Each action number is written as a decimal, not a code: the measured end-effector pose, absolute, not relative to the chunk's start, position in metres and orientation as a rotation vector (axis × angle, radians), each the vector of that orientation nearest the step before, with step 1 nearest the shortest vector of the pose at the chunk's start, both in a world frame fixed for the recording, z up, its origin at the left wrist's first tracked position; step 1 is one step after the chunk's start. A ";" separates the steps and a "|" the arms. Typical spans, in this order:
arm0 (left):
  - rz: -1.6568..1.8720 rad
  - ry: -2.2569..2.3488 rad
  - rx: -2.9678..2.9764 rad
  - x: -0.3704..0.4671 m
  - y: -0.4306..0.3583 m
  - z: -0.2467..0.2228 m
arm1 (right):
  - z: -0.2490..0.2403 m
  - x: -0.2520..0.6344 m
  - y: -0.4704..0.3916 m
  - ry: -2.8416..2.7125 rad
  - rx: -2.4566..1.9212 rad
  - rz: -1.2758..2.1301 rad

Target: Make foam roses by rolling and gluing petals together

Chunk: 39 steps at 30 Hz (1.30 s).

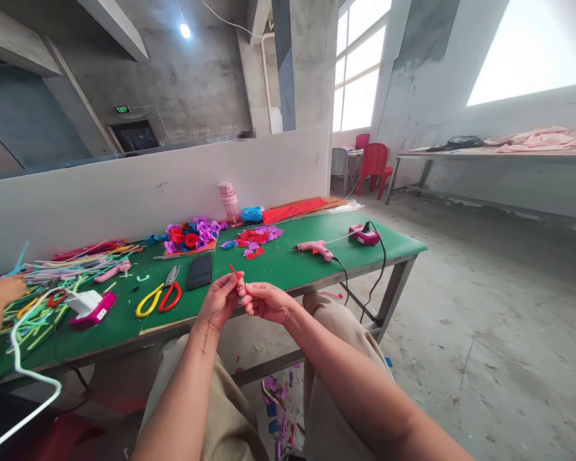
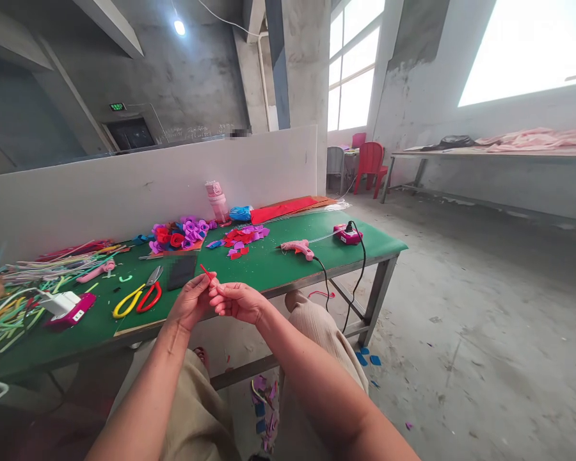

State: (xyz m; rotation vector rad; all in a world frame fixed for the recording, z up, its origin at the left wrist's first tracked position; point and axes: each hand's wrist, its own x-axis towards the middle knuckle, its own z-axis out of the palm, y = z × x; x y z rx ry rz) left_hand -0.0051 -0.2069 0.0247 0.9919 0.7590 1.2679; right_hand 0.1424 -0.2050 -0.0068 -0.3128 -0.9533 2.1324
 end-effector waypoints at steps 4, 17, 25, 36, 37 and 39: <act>1.341 0.879 0.912 -0.009 -0.202 0.021 | -0.005 0.142 -0.206 -0.886 -0.344 2.102; 1.477 0.860 1.083 -0.001 -0.211 0.028 | -0.006 0.137 -0.210 -1.293 -0.632 1.875; 1.427 0.951 1.286 -0.011 -0.152 0.062 | -0.024 0.137 -0.207 -1.508 -0.920 1.491; 1.548 1.196 1.342 -0.034 -0.138 0.043 | 0.017 0.166 -0.098 -1.944 -1.595 0.557; 1.565 1.201 1.339 -0.036 -0.137 0.044 | 0.020 0.160 -0.081 -1.966 -1.625 0.521; 1.572 1.231 1.357 -0.040 -0.132 0.044 | 0.020 0.148 -0.053 -2.019 -1.670 0.478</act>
